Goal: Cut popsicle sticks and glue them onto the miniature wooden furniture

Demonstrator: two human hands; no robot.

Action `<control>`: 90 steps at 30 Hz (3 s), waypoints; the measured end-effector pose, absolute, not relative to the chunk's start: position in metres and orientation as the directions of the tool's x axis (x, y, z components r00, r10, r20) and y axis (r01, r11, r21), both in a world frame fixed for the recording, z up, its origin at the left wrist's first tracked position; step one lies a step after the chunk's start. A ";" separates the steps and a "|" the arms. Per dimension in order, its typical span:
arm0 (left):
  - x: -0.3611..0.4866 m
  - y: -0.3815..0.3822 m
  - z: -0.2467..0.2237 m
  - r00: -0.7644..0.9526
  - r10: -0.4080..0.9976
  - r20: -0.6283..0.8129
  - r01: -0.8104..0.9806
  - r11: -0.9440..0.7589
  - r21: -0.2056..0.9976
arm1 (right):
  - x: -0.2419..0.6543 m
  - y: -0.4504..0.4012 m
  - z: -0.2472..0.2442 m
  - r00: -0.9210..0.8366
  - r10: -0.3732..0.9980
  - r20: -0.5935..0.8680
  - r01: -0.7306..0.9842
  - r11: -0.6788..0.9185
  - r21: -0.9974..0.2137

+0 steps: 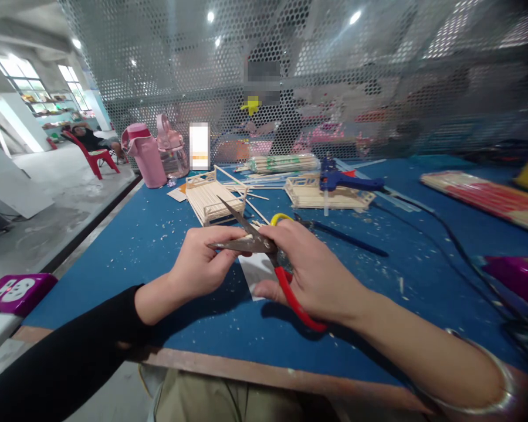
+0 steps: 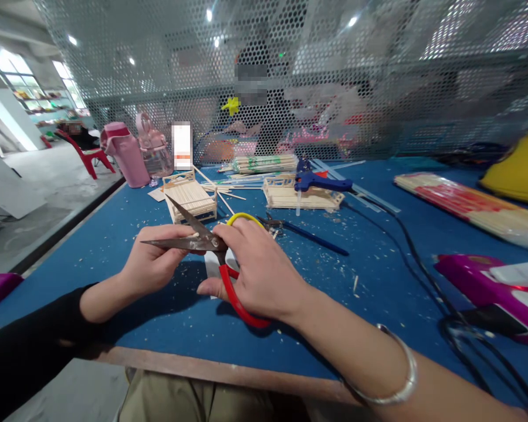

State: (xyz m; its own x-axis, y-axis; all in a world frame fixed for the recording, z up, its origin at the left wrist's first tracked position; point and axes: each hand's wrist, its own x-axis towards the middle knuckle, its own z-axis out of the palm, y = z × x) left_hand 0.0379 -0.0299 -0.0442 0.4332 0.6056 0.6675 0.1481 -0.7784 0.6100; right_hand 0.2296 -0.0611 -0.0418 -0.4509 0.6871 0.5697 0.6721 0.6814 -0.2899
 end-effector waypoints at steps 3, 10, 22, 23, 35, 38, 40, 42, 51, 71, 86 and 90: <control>0.037 -0.031 -0.041 0.459 0.604 0.651 0.133 -0.772 0.622 | 0.230 -0.061 -0.043 -0.459 0.681 0.570 0.650 0.695 -0.307; 0.036 -0.030 -0.039 0.518 0.586 0.623 0.044 -0.746 0.665 | 0.232 -0.061 -0.043 -0.482 0.689 0.541 0.594 0.711 -0.377; 0.036 -0.032 -0.036 0.536 0.612 0.581 0.096 -0.728 0.679 | 0.233 -0.062 -0.038 -0.479 0.693 0.540 0.642 0.695 -0.323; 0.036 -0.032 -0.036 0.536 0.610 0.583 0.099 -0.732 0.674 | 0.233 -0.062 -0.038 -0.477 0.693 0.541 0.646 0.694 -0.319; 0.038 -0.035 -0.037 0.522 0.698 0.489 0.041 -0.593 0.804 | 0.237 -0.060 -0.040 -0.508 0.695 0.509 0.685 0.684 -0.249; 0.037 -0.033 -0.038 0.544 0.666 0.511 0.073 -0.644 0.761 | 0.237 -0.061 -0.040 -0.510 0.692 0.511 0.690 0.684 -0.237; 0.036 -0.033 -0.037 0.557 0.640 0.529 0.111 -0.689 0.717 | 0.236 -0.061 -0.039 -0.510 0.694 0.508 0.692 0.682 -0.238; 0.035 -0.033 -0.036 0.563 0.621 0.545 0.132 -0.719 0.683 | 0.235 -0.061 -0.038 -0.508 0.693 0.512 0.681 0.687 -0.254; 0.037 -0.034 -0.040 0.536 0.630 0.562 0.090 -0.705 0.703 | 0.236 -0.064 -0.036 -0.498 0.678 0.541 0.642 0.707 -0.295; 0.054 -0.037 -0.046 0.713 0.699 0.057 -0.102 0.023 0.995 | 0.219 -0.073 -0.030 -0.119 0.888 0.445 0.132 0.458 -0.879; 0.059 -0.044 -0.047 0.604 0.796 0.036 -0.261 0.156 0.953 | 0.214 -0.071 -0.033 -0.029 0.899 0.436 0.081 0.437 -0.896; 0.057 -0.043 -0.046 0.591 0.803 0.077 -0.315 0.142 0.938 | 0.221 -0.068 -0.037 -0.051 0.851 0.523 0.298 0.513 -0.805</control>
State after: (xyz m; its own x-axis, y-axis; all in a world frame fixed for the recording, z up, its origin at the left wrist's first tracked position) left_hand 0.0570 -0.0433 -0.0458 0.5906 0.8033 0.0767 -0.3152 0.1422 0.9383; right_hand 0.2212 -0.0682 -0.0366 -0.0508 0.8506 0.5234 0.2977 0.5131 -0.8050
